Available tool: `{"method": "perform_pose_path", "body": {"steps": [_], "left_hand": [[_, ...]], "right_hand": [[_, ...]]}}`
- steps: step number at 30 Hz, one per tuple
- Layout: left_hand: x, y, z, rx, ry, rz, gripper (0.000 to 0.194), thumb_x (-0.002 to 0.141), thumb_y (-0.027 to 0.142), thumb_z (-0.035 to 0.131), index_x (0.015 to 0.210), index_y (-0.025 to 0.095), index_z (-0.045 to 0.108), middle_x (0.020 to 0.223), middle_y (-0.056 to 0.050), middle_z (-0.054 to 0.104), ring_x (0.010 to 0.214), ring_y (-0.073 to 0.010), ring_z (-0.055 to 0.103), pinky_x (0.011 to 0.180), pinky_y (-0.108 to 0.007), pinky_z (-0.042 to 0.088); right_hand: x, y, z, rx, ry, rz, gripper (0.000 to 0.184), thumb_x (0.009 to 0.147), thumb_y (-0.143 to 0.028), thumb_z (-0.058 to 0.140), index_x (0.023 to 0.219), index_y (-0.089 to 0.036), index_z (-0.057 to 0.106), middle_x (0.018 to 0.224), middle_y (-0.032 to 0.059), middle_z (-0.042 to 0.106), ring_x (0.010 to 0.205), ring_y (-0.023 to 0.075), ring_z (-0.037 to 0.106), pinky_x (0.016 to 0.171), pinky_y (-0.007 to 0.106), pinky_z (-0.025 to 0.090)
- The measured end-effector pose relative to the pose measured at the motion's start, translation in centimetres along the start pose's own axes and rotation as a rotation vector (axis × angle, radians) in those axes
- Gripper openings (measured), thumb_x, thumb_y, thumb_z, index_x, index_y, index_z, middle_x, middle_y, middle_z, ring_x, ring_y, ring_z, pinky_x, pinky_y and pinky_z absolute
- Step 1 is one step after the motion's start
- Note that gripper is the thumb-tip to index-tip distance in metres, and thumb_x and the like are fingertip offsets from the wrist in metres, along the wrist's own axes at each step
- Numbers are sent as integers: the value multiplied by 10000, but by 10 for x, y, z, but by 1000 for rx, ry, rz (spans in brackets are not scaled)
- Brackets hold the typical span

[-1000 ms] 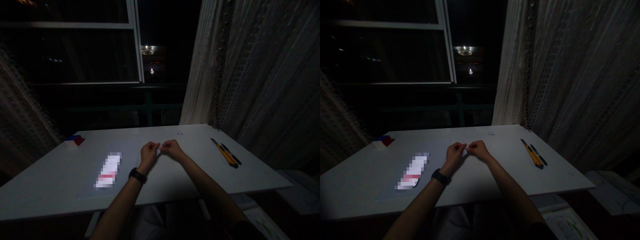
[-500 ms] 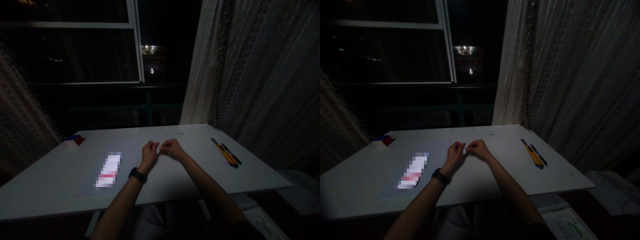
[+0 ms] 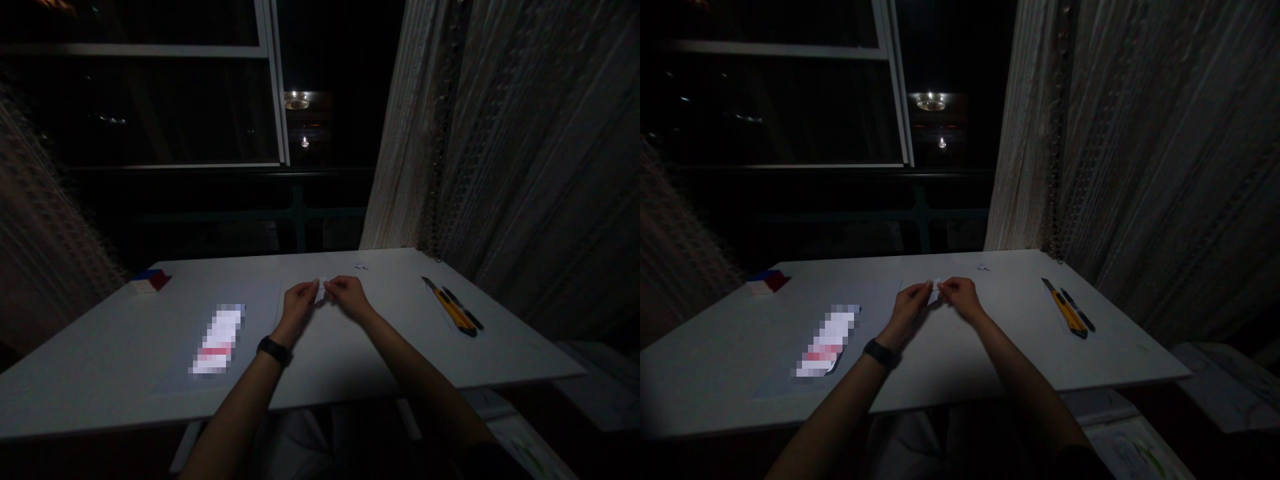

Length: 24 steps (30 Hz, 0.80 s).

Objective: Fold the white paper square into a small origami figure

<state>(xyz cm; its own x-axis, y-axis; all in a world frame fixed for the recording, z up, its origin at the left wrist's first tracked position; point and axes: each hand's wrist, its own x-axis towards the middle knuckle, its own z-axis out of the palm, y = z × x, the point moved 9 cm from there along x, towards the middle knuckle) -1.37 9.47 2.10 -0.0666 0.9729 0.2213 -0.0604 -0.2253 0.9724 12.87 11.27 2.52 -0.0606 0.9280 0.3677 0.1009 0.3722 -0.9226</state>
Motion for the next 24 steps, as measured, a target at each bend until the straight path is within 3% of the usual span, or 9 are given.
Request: {"method": "perform_pose_path", "body": {"steps": [7, 12, 18, 24], "left_hand": [[2, -3, -13, -11, 122, 33, 346, 557, 389, 724, 727, 90, 685, 718, -84, 663, 669, -158, 574, 631, -262, 433], [-1, 1, -9, -51, 112, 37, 404, 607, 431, 694, 816, 85, 673, 729, -80, 661, 662, -148, 581, 611, -253, 438], [-4, -6, -11, -242, 126, -57, 561, 503, 365, 789, 962, 90, 623, 639, -32, 629, 580, -125, 578, 560, -246, 442], [-5, -5, -9, -342, 118, -48, 539, 504, 329, 795, 956, 106, 607, 814, -93, 669, 708, -161, 628, 667, -288, 485]], "right_hand": [[-3, -3, 3, 14, 15, 32, 370, 636, -509, 636, 583, -145, 594, 510, 27, 601, 429, 114, 508, 417, 233, 394], [-7, -4, 1, 14, 121, 12, 347, 648, -496, 628, 626, -150, 602, 553, 36, 629, 462, 129, 540, 435, 238, 414], [-21, -2, 8, -5, 237, 12, 333, 697, -495, 582, 642, -167, 600, 574, 33, 627, 477, 140, 551, 446, 243, 415], [-28, 1, 10, 40, 326, 38, 359, 703, -534, 565, 651, -178, 570, 607, 36, 630, 502, 143, 557, 444, 242, 420]]}}
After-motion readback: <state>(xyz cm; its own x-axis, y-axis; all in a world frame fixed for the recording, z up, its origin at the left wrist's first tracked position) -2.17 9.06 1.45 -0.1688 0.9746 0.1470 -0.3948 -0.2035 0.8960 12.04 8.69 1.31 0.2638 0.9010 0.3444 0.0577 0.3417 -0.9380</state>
